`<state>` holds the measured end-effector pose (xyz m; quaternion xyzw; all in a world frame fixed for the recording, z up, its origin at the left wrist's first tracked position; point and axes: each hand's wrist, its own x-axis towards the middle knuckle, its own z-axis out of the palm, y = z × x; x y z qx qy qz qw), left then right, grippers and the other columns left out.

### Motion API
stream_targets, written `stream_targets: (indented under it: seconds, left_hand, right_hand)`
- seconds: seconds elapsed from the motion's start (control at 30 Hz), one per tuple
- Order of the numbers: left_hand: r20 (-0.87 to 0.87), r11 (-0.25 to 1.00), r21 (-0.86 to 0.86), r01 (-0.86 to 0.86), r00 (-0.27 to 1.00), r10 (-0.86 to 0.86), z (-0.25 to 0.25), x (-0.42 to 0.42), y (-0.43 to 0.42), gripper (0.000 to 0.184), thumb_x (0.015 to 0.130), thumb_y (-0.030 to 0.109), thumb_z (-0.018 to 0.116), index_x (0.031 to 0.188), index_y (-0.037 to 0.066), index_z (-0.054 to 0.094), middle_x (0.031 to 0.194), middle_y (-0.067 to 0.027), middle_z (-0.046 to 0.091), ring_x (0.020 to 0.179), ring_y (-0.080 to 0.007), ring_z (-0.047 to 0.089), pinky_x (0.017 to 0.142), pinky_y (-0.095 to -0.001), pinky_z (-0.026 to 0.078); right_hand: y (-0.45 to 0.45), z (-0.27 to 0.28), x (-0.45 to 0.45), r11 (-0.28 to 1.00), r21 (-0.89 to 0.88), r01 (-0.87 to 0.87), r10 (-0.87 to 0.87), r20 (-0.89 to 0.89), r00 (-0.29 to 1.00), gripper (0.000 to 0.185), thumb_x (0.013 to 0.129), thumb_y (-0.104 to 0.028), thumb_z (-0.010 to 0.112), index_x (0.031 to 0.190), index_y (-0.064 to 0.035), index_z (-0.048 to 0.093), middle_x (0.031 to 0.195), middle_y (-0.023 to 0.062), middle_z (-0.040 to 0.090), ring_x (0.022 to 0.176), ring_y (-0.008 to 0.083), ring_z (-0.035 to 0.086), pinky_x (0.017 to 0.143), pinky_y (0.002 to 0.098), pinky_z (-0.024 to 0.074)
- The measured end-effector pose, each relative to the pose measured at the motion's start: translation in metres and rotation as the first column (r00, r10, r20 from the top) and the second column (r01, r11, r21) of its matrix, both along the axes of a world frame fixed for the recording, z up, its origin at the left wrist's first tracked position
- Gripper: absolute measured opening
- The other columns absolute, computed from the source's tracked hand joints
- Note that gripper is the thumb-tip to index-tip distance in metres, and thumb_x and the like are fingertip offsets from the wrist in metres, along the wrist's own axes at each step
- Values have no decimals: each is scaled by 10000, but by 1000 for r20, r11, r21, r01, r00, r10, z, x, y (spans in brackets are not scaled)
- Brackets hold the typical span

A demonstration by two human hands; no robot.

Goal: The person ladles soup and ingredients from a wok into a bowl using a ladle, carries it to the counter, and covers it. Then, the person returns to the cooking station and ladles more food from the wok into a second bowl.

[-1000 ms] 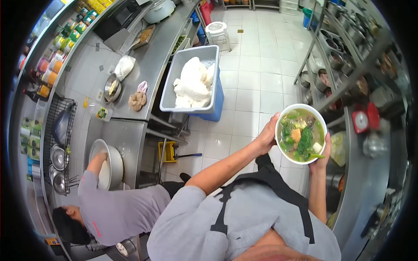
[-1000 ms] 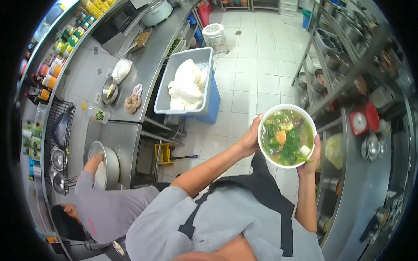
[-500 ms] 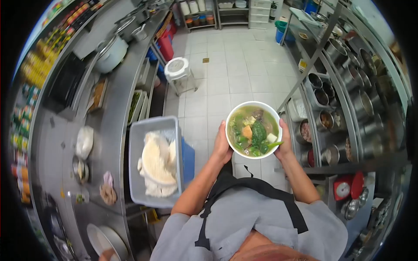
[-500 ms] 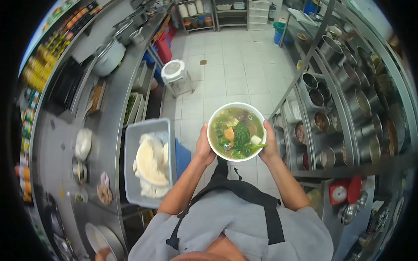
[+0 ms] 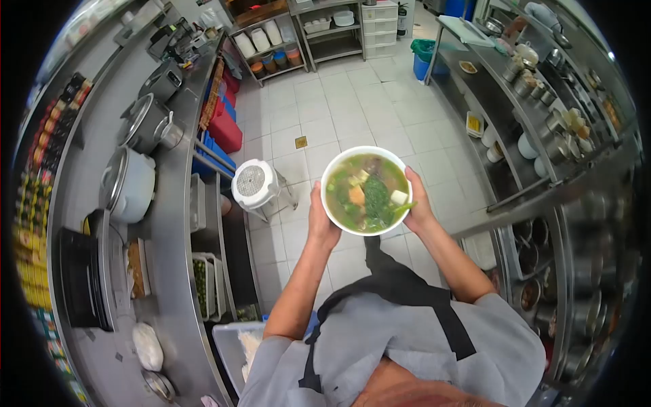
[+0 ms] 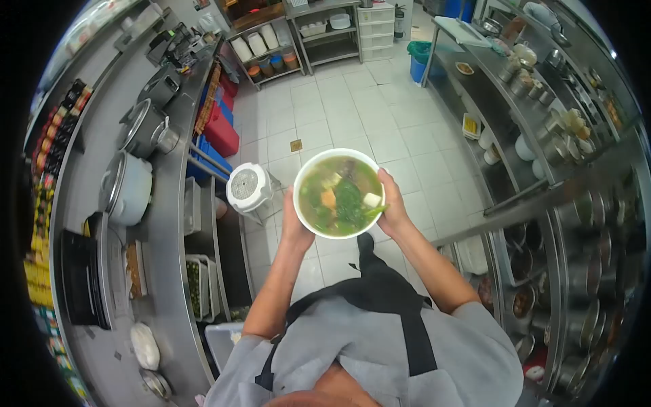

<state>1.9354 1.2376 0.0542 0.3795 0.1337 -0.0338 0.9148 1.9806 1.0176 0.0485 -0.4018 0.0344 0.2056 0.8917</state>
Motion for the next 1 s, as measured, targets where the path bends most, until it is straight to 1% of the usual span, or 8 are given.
stream_targets:
  seconds: [0.07, 0.17, 0.33, 0.5, 0.53, 0.67, 0.87, 1.0]
  left_hand:
    - [6, 998, 41, -57, 998, 57, 4, 65, 16, 572, 1110, 480, 332, 1401, 31, 535, 1363, -135, 613, 1260, -252, 606, 1067, -436, 505]
    - [-12, 999, -24, -39, 999, 39, 5, 157, 53, 575, 1110, 482, 327, 1396, 32, 540, 1378, -129, 606, 1285, -254, 589, 1081, -441, 493]
    - [-21, 987, -3, -158, 987, 158, 2, 309, 107, 573, 1108, 485, 334, 1395, 35, 543, 1372, -131, 613, 1269, -254, 600, 1076, -434, 497]
    - [-39, 990, -10, -143, 989, 142, -17, 478, 171, 577, 1106, 497, 348, 1403, 41, 539, 1371, -123, 616, 1255, -249, 606, 1068, -419, 496]
    - [-59, 983, -11, -182, 982, 181, -18, 511, 180, 586, 1104, 511, 352, 1410, 46, 534, 1366, -122, 619, 1248, -249, 610, 1068, -413, 494]
    - [-117, 992, 6, -127, 985, 127, 2, 628, 226, 563, 1110, 473, 361, 1402, 22, 529, 1383, -153, 588, 1263, -275, 600, 1086, -446, 497]
    - [-109, 984, 76, -160, 980, 168, -11, 829, 300, 548, 1109, 486, 368, 1396, 45, 520, 1346, -123, 615, 1233, -246, 620, 1037, -416, 531]
    - [-62, 982, 55, -179, 981, 182, -24, 955, 348, 520, 1109, 474, 377, 1361, 46, 535, 1328, -124, 620, 1198, -253, 642, 1008, -432, 561]
  right_hand:
    - [29, -1, 68, 999, 29, 19, -19, -1, 1000, 545, 1055, -481, 493, 1324, -15, 582, 1240, 117, 664, 1137, 214, 658, 979, 388, 545]
    - [64, -4, 169, 1000, -1, -14, 14, 1, 1000, 537, 1058, -477, 488, 1313, -15, 586, 1234, 113, 662, 1126, 206, 656, 981, 390, 543]
    - [127, 2, 328, 999, -8, -42, 42, -47, 998, 519, 1054, -467, 490, 1321, -31, 583, 1259, 113, 651, 1133, 213, 654, 980, 395, 547]
    - [189, -21, 497, 1000, 22, -2, 4, -81, 997, 526, 1050, -467, 491, 1327, -28, 574, 1275, 114, 648, 1138, 228, 657, 989, 400, 547]
    - [200, -21, 528, 996, 85, -37, 42, -47, 998, 534, 1050, -470, 488, 1320, -18, 575, 1267, 123, 653, 1133, 230, 658, 986, 397, 548]
    - [247, -10, 643, 999, -24, 46, -46, -3, 999, 542, 1060, -458, 475, 1311, 12, 573, 1229, 138, 666, 1120, 227, 663, 975, 394, 552]
    - [320, -12, 839, 996, -19, 86, -86, 4, 996, 516, 1065, -440, 481, 1292, 13, 577, 1205, 126, 667, 1105, 218, 664, 944, 379, 561]
    - [367, -38, 984, 1000, -12, 21, -20, 52, 998, 498, 1059, -442, 505, 1268, 1, 593, 1163, 109, 671, 1036, 207, 674, 904, 368, 569]
